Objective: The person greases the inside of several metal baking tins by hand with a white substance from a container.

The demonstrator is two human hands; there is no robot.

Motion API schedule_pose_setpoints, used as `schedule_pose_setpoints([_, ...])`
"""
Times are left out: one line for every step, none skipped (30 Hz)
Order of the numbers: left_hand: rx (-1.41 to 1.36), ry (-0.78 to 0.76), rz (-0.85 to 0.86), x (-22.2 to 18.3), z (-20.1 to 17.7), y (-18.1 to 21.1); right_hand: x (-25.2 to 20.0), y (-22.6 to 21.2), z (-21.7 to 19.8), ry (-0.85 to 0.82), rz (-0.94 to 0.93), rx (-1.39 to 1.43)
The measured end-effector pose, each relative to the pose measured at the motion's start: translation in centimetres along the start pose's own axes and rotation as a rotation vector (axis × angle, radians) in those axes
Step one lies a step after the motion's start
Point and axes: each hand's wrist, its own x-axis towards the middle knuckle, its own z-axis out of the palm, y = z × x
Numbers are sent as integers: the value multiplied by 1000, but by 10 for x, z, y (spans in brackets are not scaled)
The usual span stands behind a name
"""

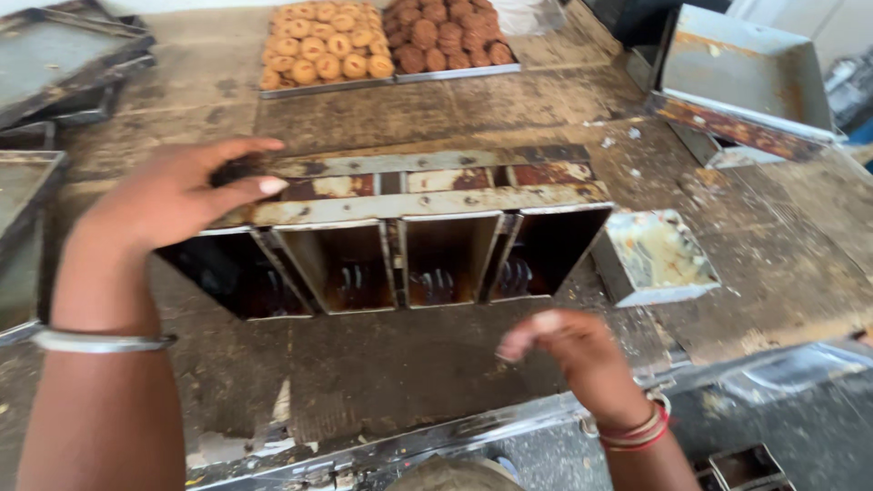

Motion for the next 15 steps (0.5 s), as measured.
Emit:
schedule_pose_setpoints([-15, 21, -17, -2, 2, -4, -9, 10, -16, 147, 113, 443])
schedule_pose_setpoints([-34, 39, -31, 0, 5, -8, -18, 21, -31, 299, 217, 885])
schedule_pose_setpoints([-40, 74, -31, 8, 7, -12, -23, 35, -45, 285, 138, 884])
schedule_pose_setpoints([-55, 104, -41, 12, 13, -15, -30, 48, -58, 268, 70, 875])
schedule_pose_setpoints([-70, 134, -52, 15, 20, -17, -38, 59, -70, 251, 3, 863])
schedule_pose_setpoints([-19, 192, -16, 15, 27, -18, -46, 69, -78, 211, 15, 835])
schedule_pose_setpoints([32, 251, 20, 14, 32, -16, -53, 77, -81, 170, 28, 808])
schedule_pose_setpoints([97, 315, 61, 17, 32, -10, -54, 83, -81, 125, 33, 793])
schedule_pose_setpoints([54, 316, 56, 17, 33, 0, -56, 83, -84, 138, 91, 697])
schedule_pose_setpoints([14, 322, 43, 10, 35, 13, -55, 82, -87, 141, 151, 601])
schedule_pose_setpoints([-26, 327, 31, 5, 40, 28, -54, 79, -88, 143, 210, 505])
schedule_pose_setpoints([268, 449, 118, 6, 47, 46, -52, 75, -89, 111, 207, 429])
schedule_pose_setpoints([564, 566, 206, 7, 53, 62, -50, 71, -90, 78, 205, 353])
schedule_pose_setpoints([600, 544, 166, 9, 51, 73, -47, 66, -93, 43, 200, 274])
schedule_pose_setpoints([637, 521, 126, 11, 50, 81, -44, 60, -99, 76, 201, 204])
